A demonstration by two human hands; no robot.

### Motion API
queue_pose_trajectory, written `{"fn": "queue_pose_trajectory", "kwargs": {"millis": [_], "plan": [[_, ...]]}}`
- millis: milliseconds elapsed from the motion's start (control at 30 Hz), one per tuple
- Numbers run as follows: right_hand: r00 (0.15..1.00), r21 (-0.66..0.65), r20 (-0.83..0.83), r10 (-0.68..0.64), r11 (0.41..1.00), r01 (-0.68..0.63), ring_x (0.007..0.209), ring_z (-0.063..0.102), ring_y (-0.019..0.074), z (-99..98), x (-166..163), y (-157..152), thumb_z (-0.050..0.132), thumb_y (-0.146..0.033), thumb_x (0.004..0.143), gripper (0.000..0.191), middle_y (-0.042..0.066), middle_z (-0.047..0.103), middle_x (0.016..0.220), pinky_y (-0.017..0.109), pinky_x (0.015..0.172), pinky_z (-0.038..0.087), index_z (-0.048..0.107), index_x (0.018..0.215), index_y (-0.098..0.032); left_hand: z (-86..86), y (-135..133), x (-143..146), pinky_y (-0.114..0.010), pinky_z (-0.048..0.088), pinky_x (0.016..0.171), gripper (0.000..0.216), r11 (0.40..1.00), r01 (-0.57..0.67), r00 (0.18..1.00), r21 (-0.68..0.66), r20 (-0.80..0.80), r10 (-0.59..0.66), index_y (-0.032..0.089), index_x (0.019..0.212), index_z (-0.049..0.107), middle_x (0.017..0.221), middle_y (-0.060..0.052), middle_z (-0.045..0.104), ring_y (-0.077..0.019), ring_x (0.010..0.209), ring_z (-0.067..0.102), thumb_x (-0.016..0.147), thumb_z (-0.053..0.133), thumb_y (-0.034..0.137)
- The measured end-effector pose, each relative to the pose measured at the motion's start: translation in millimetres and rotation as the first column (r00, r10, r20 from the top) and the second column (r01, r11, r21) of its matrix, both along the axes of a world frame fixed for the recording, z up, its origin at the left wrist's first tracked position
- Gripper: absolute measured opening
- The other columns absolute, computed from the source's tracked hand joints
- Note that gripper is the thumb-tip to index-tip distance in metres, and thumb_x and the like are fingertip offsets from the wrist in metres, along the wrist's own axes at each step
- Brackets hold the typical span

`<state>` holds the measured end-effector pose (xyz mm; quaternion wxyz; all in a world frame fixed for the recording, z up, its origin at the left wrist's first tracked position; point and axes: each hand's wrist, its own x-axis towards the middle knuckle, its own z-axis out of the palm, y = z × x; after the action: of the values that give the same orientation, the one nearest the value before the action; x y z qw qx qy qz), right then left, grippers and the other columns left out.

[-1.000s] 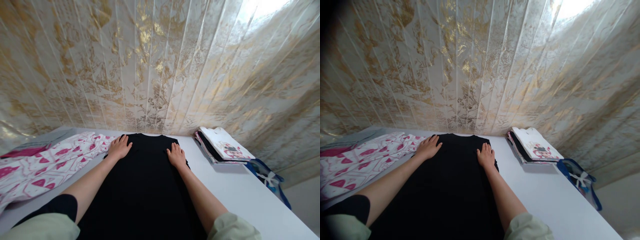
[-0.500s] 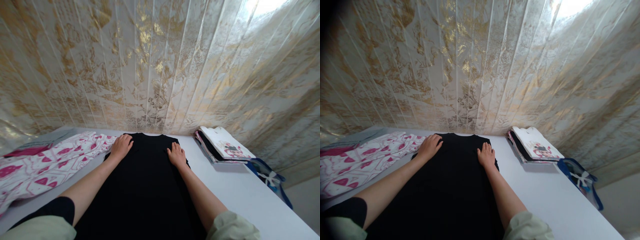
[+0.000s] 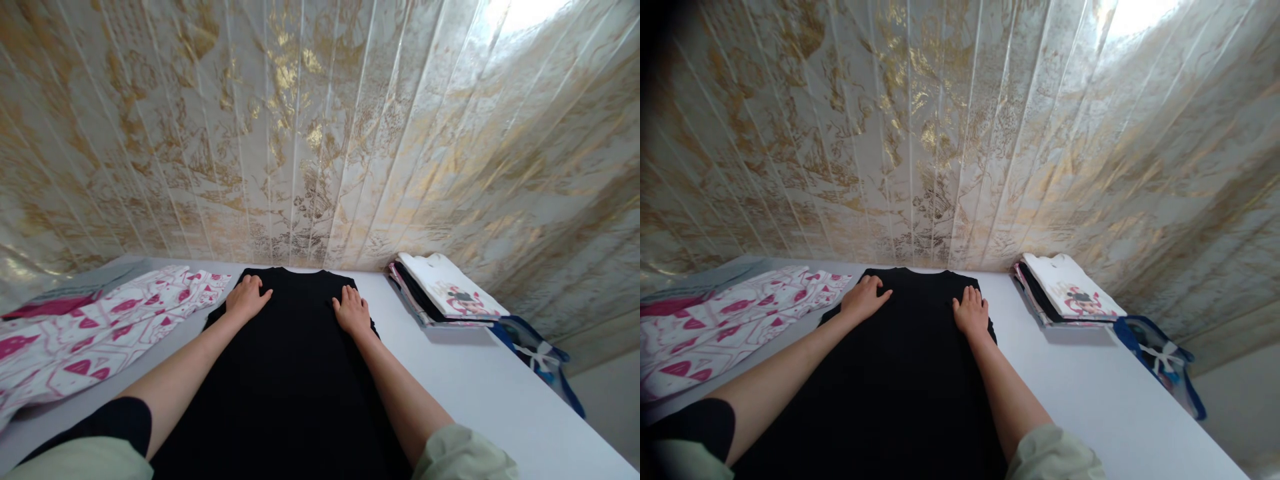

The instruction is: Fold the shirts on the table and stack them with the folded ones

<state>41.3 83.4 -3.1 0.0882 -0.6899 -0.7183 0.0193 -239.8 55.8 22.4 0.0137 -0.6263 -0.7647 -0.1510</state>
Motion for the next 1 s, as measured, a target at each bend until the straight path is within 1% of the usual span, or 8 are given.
{"fn": "queue_pose_trajectory", "kwargs": {"millis": [67, 133, 300, 433, 567, 700, 833, 1000], "plan": [[1.000, 0.004, -0.001, 0.003, 1.000, -0.003, 0.144, 0.021, 0.0232, -0.2, 0.1, 0.1, 0.026, -0.047, 0.098, 0.064, 0.011, 0.025, 0.158, 0.043, 0.114, 0.017, 0.028, 0.151, -0.012, 0.8, -1.2, 7.2, -0.036, 0.048, 0.075, 0.038, 0.998, -0.058, 0.998, 0.008, -0.007, 0.059, 0.019, 0.102, 0.056, 0.110, -0.011, 0.057, -0.0278, 0.098, 0.062, 0.088, 0.046, 0.053], [1.000, 0.006, -0.001, 0.004, 1.000, -0.004, 0.144, 0.021, 0.0232, -0.3, 0.2, 0.1, 0.026, -0.047, 0.098, 0.064, 0.011, 0.025, 0.158, 0.044, 0.114, 0.017, 0.028, 0.151, -0.011, -0.1, -2.3, 11.7, -0.036, 0.048, 0.076, 0.040, 0.996, -0.081, 0.996, 0.036, -0.025, 0.081, 0.018, 0.103, 0.057, 0.110, -0.012, 0.057, -0.0283, 0.099, 0.061, 0.087, 0.045, 0.053], [1.000, 0.006, 0.006, 0.003, 1.000, -0.003, 0.145, 0.020, 0.0234, -0.1, -0.1, -0.1, 0.025, -0.047, 0.098, 0.064, 0.012, 0.025, 0.158, 0.044, 0.114, 0.017, 0.028, 0.151, -0.012, -7.5, -1.7, 11.8, -0.039, 0.046, 0.083, 0.042, 0.994, -0.042, 0.995, 0.097, -0.087, 0.050, 0.015, 0.104, 0.059, 0.109, -0.014, 0.058, -0.0300, 0.104, 0.057, 0.088, 0.044, 0.051], [1.000, 0.008, 0.008, 0.004, 1.000, -0.004, 0.145, 0.020, 0.0231, 0.3, -0.4, -0.7, 0.024, -0.046, 0.098, 0.064, 0.011, 0.025, 0.158, 0.043, 0.114, 0.017, 0.028, 0.151, -0.011, -13.6, 1.8, 9.2, -0.040, 0.042, 0.093, 0.046, 0.994, -0.028, 0.995, 0.103, -0.096, 0.038, 0.014, 0.115, 0.058, 0.118, -0.015, 0.058, -0.0300, 0.112, 0.052, 0.089, 0.044, 0.048], [1.000, 0.006, 0.007, 0.004, 1.000, -0.004, 0.145, 0.020, 0.0231, 0.7, -0.4, -1.1, 0.024, -0.046, 0.098, 0.064, 0.011, 0.024, 0.158, 0.043, 0.114, 0.017, 0.028, 0.152, -0.012, -16.2, 3.9, 8.0, -0.040, 0.040, 0.099, 0.050, 0.997, 0.016, 0.995, 0.069, -0.102, -0.009, 0.012, 0.123, 0.056, 0.128, -0.016, 0.055, -0.0299, 0.119, 0.049, 0.091, 0.039, 0.047], [1.000, 0.017, 0.006, 0.004, 1.000, -0.005, 0.144, 0.021, 0.0237, 0.8, -0.4, -1.0, 0.025, -0.046, 0.098, 0.064, 0.011, 0.026, 0.158, 0.044, 0.114, 0.017, 0.029, 0.151, -0.011, -17.3, 5.0, 7.2, -0.040, 0.035, 0.107, 0.056, 0.999, 0.024, 0.994, 0.045, -0.106, -0.019, 0.010, 0.131, 0.053, 0.139, -0.016, 0.051, -0.0300, 0.129, 0.044, 0.093, 0.037, 0.047], [1.000, 0.009, 0.006, 0.006, 1.000, -0.006, 0.144, 0.021, 0.0239, 1.5, -0.6, -1.4, 0.026, -0.046, 0.098, 0.064, 0.011, 0.025, 0.158, 0.044, 0.114, 0.017, 0.029, 0.151, -0.011, -18.5, 7.3, 6.4, -0.038, 0.024, 0.116, 0.065, 0.999, 0.030, 0.995, -0.045, -0.096, -0.034, 0.006, 0.143, 0.042, 0.153, -0.016, 0.037, -0.0279, 0.141, 0.031, 0.095, 0.030, 0.049], [1.000, -0.001, 0.008, 0.009, 1.000, -0.009, 0.145, 0.020, 0.0233, 2.9, -0.3, -2.4, 0.024, -0.046, 0.098, 0.064, 0.010, 0.025, 0.158, 0.044, 0.114, 0.018, 0.028, 0.151, -0.011, -14.1, 9.1, 7.6, -0.040, 0.017, 0.119, 0.071, 0.985, 0.024, 0.994, -0.170, -0.103, -0.042, 0.006, 0.150, 0.029, 0.159, -0.014, 0.023, -0.0264, 0.147, 0.020, 0.096, 0.023, 0.052]]}}
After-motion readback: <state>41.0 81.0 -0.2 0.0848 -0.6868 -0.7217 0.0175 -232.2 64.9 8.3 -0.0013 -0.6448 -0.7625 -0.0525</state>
